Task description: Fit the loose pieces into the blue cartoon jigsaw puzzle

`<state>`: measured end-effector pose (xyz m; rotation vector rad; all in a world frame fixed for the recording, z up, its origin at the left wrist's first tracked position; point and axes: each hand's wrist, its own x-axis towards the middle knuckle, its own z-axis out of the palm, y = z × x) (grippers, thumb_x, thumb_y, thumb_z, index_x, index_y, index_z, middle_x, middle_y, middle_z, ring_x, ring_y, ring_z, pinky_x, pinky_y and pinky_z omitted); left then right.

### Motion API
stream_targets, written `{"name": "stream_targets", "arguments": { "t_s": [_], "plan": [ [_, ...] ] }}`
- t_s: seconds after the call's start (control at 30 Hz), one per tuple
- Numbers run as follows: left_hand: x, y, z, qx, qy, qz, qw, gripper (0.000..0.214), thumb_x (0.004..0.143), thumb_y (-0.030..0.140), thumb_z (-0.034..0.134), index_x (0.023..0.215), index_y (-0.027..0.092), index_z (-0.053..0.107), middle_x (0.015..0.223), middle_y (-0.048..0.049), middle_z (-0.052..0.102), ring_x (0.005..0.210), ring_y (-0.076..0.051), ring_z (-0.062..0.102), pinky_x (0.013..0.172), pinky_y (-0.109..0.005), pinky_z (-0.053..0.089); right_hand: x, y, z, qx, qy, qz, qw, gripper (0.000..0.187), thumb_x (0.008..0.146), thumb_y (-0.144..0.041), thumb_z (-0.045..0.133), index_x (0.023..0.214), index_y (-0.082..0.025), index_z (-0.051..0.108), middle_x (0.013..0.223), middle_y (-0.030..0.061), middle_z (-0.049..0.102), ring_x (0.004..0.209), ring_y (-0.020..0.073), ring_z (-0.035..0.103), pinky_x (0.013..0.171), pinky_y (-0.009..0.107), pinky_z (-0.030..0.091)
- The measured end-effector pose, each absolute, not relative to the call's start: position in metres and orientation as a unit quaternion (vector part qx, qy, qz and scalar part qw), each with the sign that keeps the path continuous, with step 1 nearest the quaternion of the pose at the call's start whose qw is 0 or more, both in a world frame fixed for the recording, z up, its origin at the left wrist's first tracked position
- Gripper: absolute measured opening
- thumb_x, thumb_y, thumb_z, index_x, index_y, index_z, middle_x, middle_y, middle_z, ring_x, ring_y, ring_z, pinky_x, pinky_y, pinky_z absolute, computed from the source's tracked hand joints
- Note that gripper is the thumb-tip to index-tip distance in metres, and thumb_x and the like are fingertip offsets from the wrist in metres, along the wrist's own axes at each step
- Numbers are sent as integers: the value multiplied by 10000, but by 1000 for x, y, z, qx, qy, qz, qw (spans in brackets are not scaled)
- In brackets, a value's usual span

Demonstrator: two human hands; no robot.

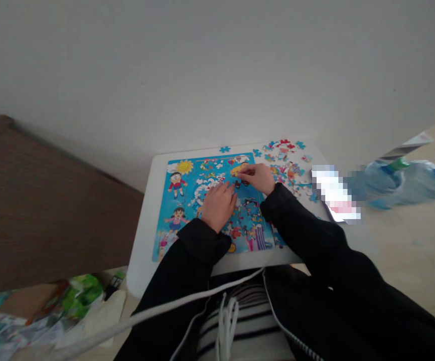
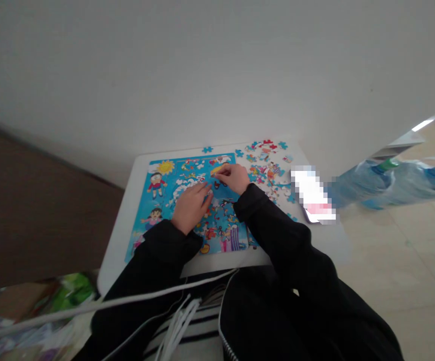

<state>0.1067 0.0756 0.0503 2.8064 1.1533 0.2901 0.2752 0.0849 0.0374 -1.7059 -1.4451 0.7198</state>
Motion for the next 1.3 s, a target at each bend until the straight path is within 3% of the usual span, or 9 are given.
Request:
{"name": "stream_targets", "arguments": {
  "t_s": [0.17,0.37,0.63,0.73,0.87,1.07,1.3],
  "plan": [
    [118,83,25,916,388,97,43,406,909,280,408,1271,100,451,1343,-142,458,1256,-294,390,1000,-471,358,270,98,14,-679,-581,240,380,141,756,-284,612,790,-186,707,783,40,711,700,156,642,660,272,498],
    [115,82,20,912,392,108,54,415,912,321,393,1268,116,453,1315,-137,480,1230,-286,411,1005,-473,345,275,94,13,-699,-574,198,378,225,817,-299,515,864,-188,705,840,45,709,714,164,633,667,288,488],
    [109,80,24,909,387,137,73,300,888,262,435,1131,128,551,1213,-124,546,1172,-262,459,1006,-438,343,276,91,14,-713,-568,167,376,190,782,-292,558,849,-199,710,830,38,701,668,155,624,648,285,493],
    [108,80,26,910,380,148,72,261,881,249,445,1077,137,576,1142,-109,572,1115,-252,489,982,-421,364,282,87,19,-700,-612,110,352,201,795,-286,553,893,-217,713,941,50,692,810,190,624,761,334,489],
    [108,79,26,919,357,147,78,226,885,242,437,1019,150,594,1022,-89,595,997,-222,537,914,-390,417,296,84,19,-668,-693,74,260,206,799,-233,559,934,-262,711,1056,5,675,1000,230,574,878,397,458],
    [110,76,24,943,291,120,111,279,897,259,422,1126,160,547,1131,-91,573,1084,-219,517,983,-419,372,306,84,16,-646,-723,96,223,250,812,-222,551,1013,-294,682,1116,-26,650,1012,214,572,891,401,463],
    [112,74,23,945,279,119,119,326,900,286,425,1171,136,527,1190,-119,550,1147,-240,489,1004,-437,361,306,84,18,-641,-727,92,226,237,831,-237,534,1012,-265,685,1115,-2,652,1011,207,583,905,391,458]
  ]
}}
